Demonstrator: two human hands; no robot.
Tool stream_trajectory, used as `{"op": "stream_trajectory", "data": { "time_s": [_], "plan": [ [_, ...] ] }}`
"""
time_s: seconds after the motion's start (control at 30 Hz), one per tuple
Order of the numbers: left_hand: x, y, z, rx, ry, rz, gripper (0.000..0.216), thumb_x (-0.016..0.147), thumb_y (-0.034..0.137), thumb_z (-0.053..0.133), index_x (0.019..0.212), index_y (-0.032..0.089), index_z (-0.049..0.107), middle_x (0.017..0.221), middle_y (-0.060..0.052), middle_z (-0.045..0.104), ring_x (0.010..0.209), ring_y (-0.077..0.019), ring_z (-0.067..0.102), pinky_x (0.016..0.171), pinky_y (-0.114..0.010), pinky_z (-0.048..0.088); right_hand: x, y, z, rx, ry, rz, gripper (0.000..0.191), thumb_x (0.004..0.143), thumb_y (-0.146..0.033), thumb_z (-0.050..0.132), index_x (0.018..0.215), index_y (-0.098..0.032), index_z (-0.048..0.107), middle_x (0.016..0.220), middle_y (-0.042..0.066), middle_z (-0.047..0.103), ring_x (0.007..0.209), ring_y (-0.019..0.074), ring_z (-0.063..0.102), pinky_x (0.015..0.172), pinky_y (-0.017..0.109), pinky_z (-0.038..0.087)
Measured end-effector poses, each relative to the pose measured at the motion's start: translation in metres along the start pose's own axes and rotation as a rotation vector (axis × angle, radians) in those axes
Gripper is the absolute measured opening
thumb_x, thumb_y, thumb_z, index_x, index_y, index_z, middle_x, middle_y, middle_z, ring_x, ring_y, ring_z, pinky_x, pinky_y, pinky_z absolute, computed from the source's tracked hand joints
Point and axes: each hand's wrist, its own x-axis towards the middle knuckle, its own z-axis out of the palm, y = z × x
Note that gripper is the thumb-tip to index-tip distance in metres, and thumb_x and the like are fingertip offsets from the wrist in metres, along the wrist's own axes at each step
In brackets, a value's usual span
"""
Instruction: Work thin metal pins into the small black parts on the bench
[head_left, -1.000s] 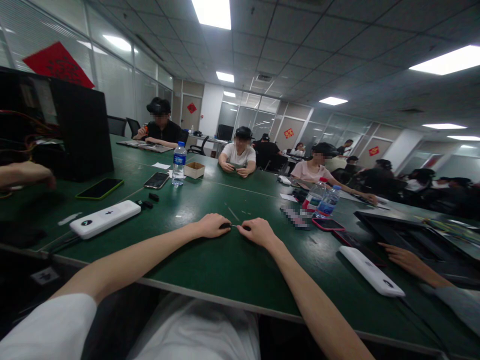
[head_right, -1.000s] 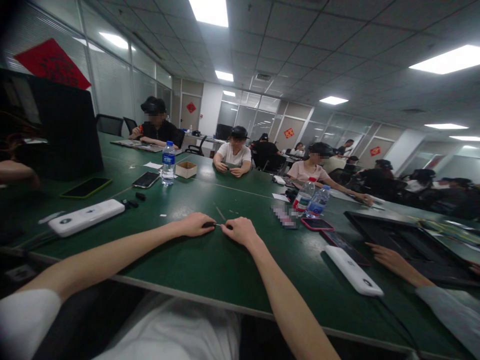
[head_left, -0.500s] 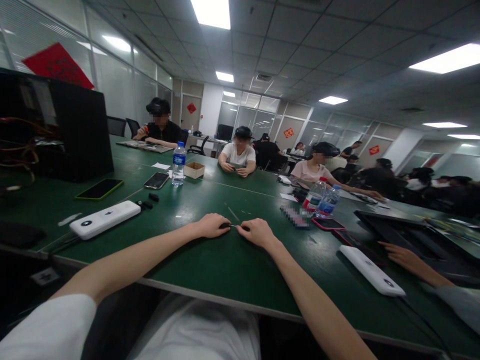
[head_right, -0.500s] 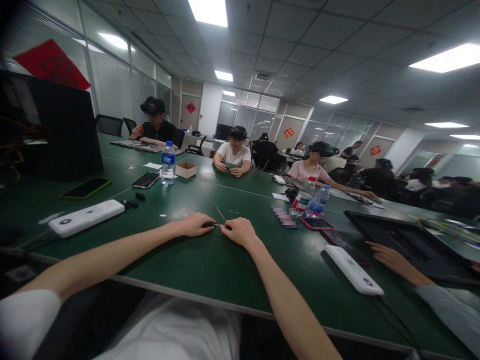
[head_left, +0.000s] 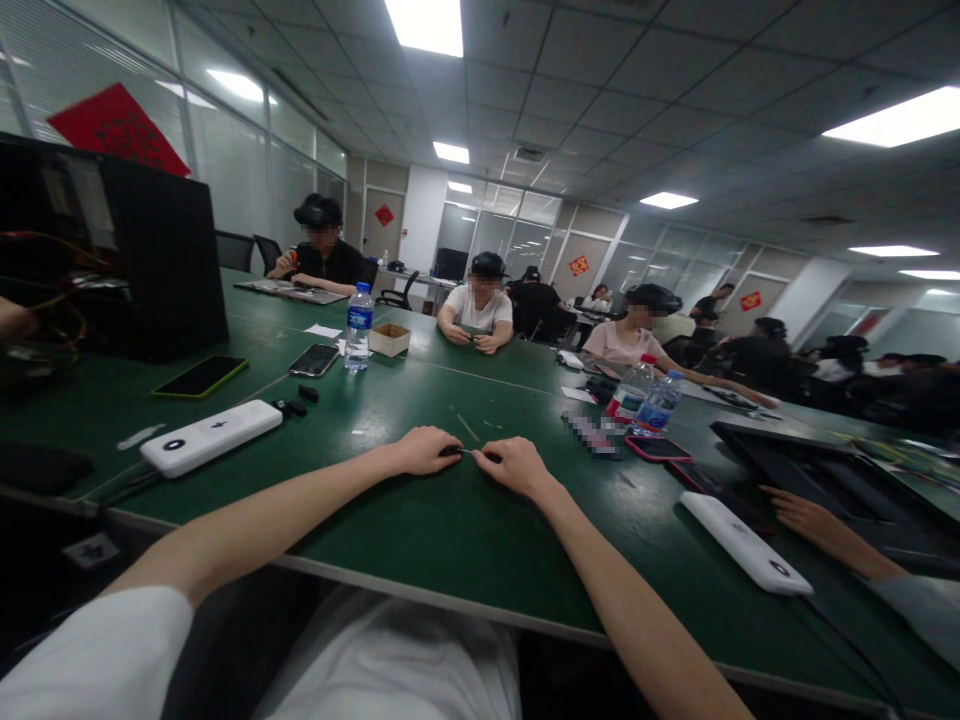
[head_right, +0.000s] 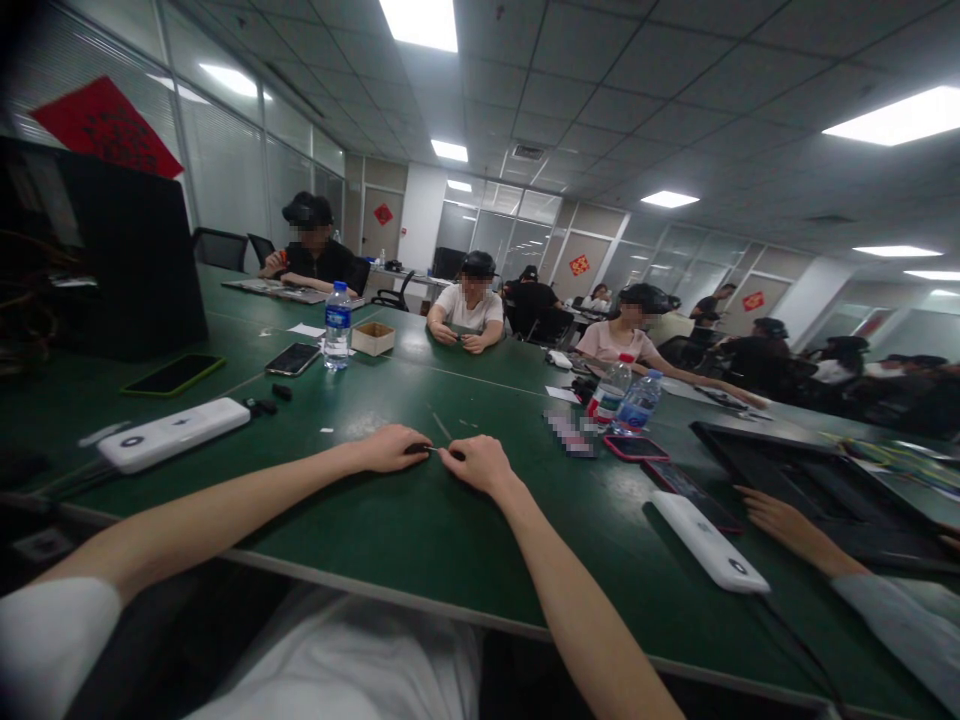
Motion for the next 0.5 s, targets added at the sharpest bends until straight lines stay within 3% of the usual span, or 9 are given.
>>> {"op": "stream_trajectory", "data": {
  "time_s": [0.23,0.5],
  "plan": [
    [0.001,-0.001,0.001,0.002,-0.003,-0.015,0.034,0.090,0.041,0.046,0.115,0.026,0.063,0.106,-0.005,0.069,0.097,-0.0229,0.064,0.080,-0.029,0.046,0.007,-0.021,0.003,0.069,0.093,-0.121,0.046,0.093,-0.051,0.035,0.089,-0.025,0.073,0.084,0.002,0.073,0.075,0.0134,0.064,0.067,0.021,0.038],
    [0.001,0.001,0.001,-0.004,-0.004,-0.010,0.036,0.090,0.042,0.046,0.117,0.025,0.063,0.107,-0.006,0.069,0.095,-0.0226,0.064,0.079,-0.029,0.047,0.000,0.003,0.000,-0.046,0.001,0.028,0.049,0.092,-0.056,0.034,0.088,-0.026,0.073,0.084,0.002,0.073,0.078,0.0160,0.065,0.068,0.023,0.041]
  ]
}}
